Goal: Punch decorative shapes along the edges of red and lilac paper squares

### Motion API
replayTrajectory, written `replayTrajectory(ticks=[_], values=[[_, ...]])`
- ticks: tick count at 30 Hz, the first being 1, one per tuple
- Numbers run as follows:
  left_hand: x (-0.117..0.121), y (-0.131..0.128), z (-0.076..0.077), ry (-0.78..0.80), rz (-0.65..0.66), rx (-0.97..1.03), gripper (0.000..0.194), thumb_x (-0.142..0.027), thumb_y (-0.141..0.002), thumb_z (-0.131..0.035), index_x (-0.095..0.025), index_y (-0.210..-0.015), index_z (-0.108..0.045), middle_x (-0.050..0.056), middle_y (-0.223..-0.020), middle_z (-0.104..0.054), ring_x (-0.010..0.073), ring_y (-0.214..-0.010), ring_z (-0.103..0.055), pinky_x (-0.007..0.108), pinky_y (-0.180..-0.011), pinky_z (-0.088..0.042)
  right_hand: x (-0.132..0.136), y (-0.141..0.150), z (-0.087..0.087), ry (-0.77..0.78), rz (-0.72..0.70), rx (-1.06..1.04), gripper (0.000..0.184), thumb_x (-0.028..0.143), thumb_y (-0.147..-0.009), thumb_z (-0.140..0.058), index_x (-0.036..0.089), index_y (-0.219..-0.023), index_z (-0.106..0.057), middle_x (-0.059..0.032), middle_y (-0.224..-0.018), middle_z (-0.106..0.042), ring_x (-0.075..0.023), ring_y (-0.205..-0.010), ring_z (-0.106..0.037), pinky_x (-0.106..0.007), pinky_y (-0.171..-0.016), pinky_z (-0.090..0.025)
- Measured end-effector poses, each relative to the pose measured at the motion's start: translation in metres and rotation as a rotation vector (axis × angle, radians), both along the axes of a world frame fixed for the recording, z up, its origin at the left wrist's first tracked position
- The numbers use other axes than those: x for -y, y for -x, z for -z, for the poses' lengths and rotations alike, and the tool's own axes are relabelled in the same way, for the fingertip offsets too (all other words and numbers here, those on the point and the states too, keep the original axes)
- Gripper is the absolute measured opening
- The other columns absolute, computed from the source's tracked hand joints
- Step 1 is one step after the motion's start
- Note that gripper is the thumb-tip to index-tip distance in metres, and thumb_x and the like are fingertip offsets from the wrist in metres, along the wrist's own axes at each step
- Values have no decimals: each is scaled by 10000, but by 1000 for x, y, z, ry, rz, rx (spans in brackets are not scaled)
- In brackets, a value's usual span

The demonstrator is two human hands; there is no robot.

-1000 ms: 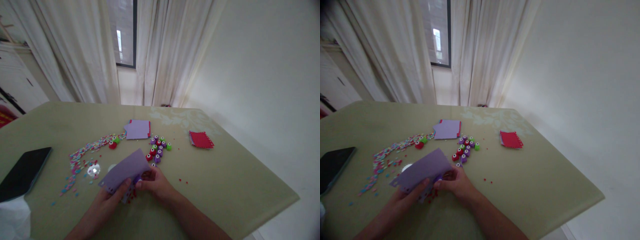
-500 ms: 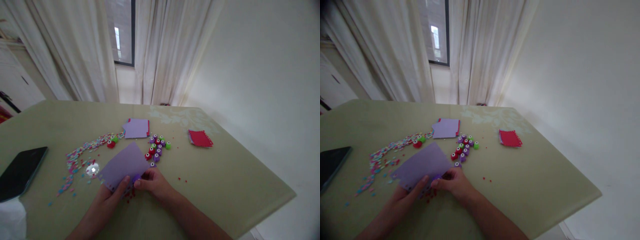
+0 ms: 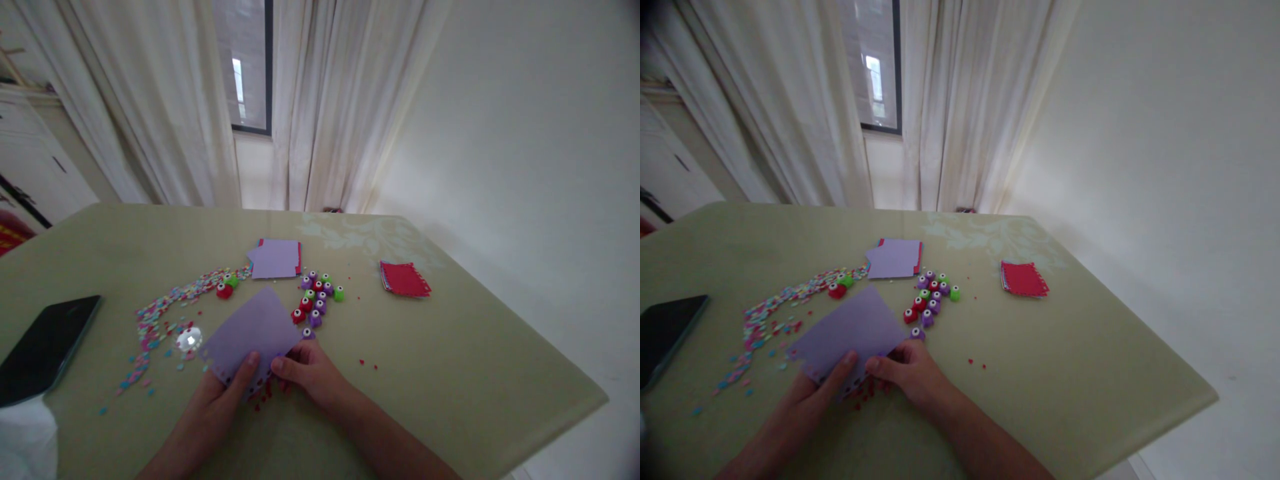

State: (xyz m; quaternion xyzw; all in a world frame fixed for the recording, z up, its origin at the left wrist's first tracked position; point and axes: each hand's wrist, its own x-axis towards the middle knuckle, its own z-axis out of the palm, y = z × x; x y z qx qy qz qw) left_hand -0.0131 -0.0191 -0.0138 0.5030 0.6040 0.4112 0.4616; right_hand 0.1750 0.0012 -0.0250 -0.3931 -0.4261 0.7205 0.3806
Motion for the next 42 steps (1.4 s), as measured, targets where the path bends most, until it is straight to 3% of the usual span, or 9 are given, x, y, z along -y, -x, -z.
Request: replayTrajectory(ticks=[6,12,18,24,31,34,36,39,42], values=[[1,3,-1,22,16,-12,486,-630,-840,-660,-213,-1056,-785,62,-1085,-837,328,-1022,-775,413,-948,-623,1,2,-4,11,-12,28,575,693,-648,-879,153,-780,-733,14,-667,-621,-107,-547,-500,-255,-551,-384],[1,4,4,5,-39,-61,504,-667,-809,-651,-219,-1011,-765,81,-1157,-819,358,-1167,-728,460,-1076,-546,4,6,-9,-22,-4,14,602,716,-642,-870,157,-790,-702,35,-653,-570,-90,-552,-437,-243,-538,-319],[0,2,4,7,-49,-38,440,-654,-762,-682,-246,-912,-753,63,-1104,-832,356,-1130,-744,445,-1051,-562,5,6,-10,-16,8,7,597,713,-658,-865,156,-806,-711,32,-663,-555,-93,-566,-398,-247,-538,-274],[-1,1,2,26,-57,-28,393,-612,-754,-693,-260,-922,-744,49,-1130,-830,351,-1150,-739,446,-1070,-545,5,11,-13,-14,-2,-152,520,617,-663,-913,193,-932,-778,-3,-828,-690,-152,-733,-574,-279,-747,-450],[1,-2,2,-4,-53,-24,382,-591,-778,-687,-257,-957,-740,50,-1129,-828,341,-1162,-731,446,-1080,-531,6,13,-12,-46,12,-188,463,537,-705,-916,211,-1011,-796,-15,-924,-756,-182,-846,-657,-309,-878,-485],[2,-3,1,-6,-54,-14,394,-605,-774,-689,-253,-942,-744,53,-1076,-836,340,-1094,-751,444,-1033,-561,6,13,-13,-33,28,-171,482,547,-667,-932,193,-961,-791,-15,-874,-747,-175,-803,-648,-301,-837,-487],[3,-3,0,-14,-61,-17,417,-623,-783,-678,-246,-943,-750,58,-1040,-837,338,-1053,-756,442,-999,-577,7,12,-14,-17,26,-141,494,586,-653,-925,173,-874,-768,-4,-785,-710,-149,-701,-604,-275,-731,-475],[4,0,-2,-62,-161,-48,437,-653,-776,-679,-246,-925,-740,59,-1040,-828,335,-1066,-739,432,-979,-577,6,10,-13,1,22,-77,540,625,-642,-916,169,-851,-717,24,-701,-641,-109,-587,-513,-241,-597,-401],[1,3,-7,-97,-238,-86,443,-693,-774,-673,-251,-787,-696,39,-837,-803,310,-880,-741,394,-832,-603,5,4,-13,-73,54,40,513,595,-680,-906,182,-888,-681,23,-729,-642,-114,-603,-520,-240,-587,-384]])
